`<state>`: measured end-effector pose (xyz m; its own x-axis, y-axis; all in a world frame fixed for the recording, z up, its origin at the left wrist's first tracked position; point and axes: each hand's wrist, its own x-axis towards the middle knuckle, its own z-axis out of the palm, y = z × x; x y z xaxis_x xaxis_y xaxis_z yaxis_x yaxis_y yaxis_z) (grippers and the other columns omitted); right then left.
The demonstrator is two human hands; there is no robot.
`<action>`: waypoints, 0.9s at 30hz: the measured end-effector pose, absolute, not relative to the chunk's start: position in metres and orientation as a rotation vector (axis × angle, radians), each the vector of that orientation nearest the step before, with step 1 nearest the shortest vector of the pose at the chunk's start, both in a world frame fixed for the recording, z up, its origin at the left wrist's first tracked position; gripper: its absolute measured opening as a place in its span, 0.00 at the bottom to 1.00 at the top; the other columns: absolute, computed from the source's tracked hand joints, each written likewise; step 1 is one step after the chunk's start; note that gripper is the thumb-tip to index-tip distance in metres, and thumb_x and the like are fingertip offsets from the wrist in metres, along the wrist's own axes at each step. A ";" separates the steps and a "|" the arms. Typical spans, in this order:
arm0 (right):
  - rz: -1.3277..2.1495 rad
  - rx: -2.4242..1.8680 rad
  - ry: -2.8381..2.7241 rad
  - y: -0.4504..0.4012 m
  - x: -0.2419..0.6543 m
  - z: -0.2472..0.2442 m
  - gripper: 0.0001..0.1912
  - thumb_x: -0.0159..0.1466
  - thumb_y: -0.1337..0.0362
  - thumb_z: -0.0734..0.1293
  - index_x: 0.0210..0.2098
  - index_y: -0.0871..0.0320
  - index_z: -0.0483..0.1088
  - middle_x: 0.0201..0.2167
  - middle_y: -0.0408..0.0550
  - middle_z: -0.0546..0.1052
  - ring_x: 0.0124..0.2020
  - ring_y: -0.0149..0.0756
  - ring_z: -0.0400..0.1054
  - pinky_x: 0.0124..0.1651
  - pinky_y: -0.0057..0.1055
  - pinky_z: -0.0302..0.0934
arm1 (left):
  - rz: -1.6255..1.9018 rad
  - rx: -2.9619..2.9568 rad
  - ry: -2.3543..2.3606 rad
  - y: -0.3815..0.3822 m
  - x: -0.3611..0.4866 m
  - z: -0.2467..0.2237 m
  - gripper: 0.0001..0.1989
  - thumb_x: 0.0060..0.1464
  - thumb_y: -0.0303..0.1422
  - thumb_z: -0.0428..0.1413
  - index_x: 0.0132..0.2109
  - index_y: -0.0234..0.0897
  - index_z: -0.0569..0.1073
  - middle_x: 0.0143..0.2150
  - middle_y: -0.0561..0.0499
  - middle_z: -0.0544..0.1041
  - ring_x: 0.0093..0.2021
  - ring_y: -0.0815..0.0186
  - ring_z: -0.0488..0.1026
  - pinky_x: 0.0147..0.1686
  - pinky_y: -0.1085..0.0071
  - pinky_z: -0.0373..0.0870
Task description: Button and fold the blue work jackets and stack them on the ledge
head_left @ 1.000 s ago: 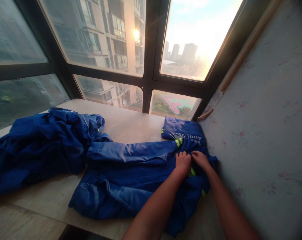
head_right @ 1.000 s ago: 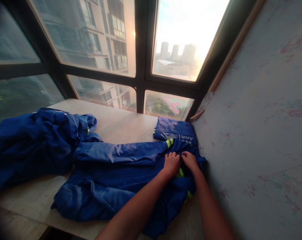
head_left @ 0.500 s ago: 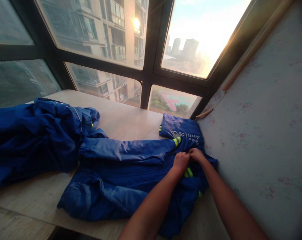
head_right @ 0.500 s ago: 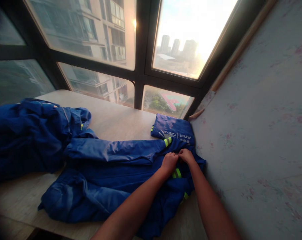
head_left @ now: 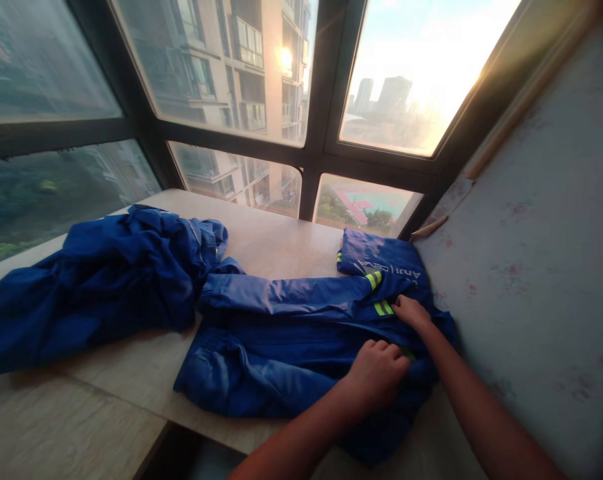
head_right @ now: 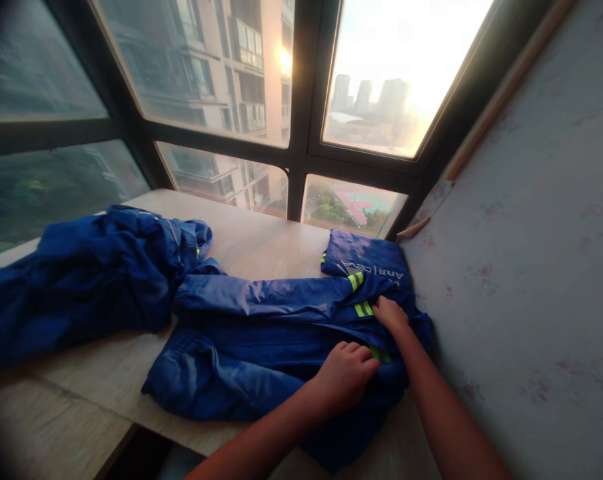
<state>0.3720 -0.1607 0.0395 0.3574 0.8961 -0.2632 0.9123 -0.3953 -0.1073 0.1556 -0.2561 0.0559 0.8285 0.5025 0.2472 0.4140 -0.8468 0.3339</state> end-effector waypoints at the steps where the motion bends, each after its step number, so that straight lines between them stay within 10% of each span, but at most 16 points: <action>1: -0.401 2.525 1.736 -0.163 0.364 0.044 0.12 0.66 0.59 0.62 0.37 0.58 0.74 0.37 0.55 0.80 0.40 0.44 0.75 0.36 0.30 0.58 | 0.467 2.711 0.812 -0.250 0.134 0.060 0.08 0.57 0.28 0.54 0.45 0.39 0.72 0.42 0.47 0.76 0.41 0.58 0.73 0.38 0.64 0.68; 11: -0.686 1.922 2.909 -0.204 0.177 0.054 0.13 0.70 0.61 0.59 0.40 0.54 0.76 0.40 0.48 0.79 0.44 0.38 0.72 0.50 0.31 0.62 | 0.126 2.310 1.878 -0.211 -0.108 0.061 0.15 0.63 0.27 0.46 0.49 0.35 0.76 0.45 0.43 0.78 0.47 0.57 0.75 0.50 0.63 0.68; 17: -0.691 1.535 3.044 -0.204 0.054 0.043 0.13 0.67 0.69 0.60 0.46 0.56 0.75 0.45 0.49 0.78 0.47 0.35 0.71 0.51 0.28 0.63 | 0.409 2.190 1.787 -0.175 -0.172 0.048 0.25 0.55 0.17 0.43 0.54 0.33 0.75 0.53 0.41 0.78 0.54 0.59 0.73 0.57 0.64 0.66; 27: -0.507 1.720 2.855 -0.167 -0.025 0.040 0.12 0.67 0.68 0.59 0.42 0.61 0.74 0.39 0.55 0.77 0.39 0.41 0.71 0.42 0.34 0.63 | 0.383 2.145 1.480 -0.110 -0.192 0.028 0.14 0.52 0.25 0.54 0.44 0.36 0.80 0.45 0.47 0.83 0.48 0.58 0.77 0.53 0.65 0.71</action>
<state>-0.0253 -0.1671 0.0396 -0.4602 0.8869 0.0410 0.8184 0.4416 -0.3676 -0.1919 -0.1099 0.0277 0.3691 0.9280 -0.0513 0.7868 -0.2827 0.5486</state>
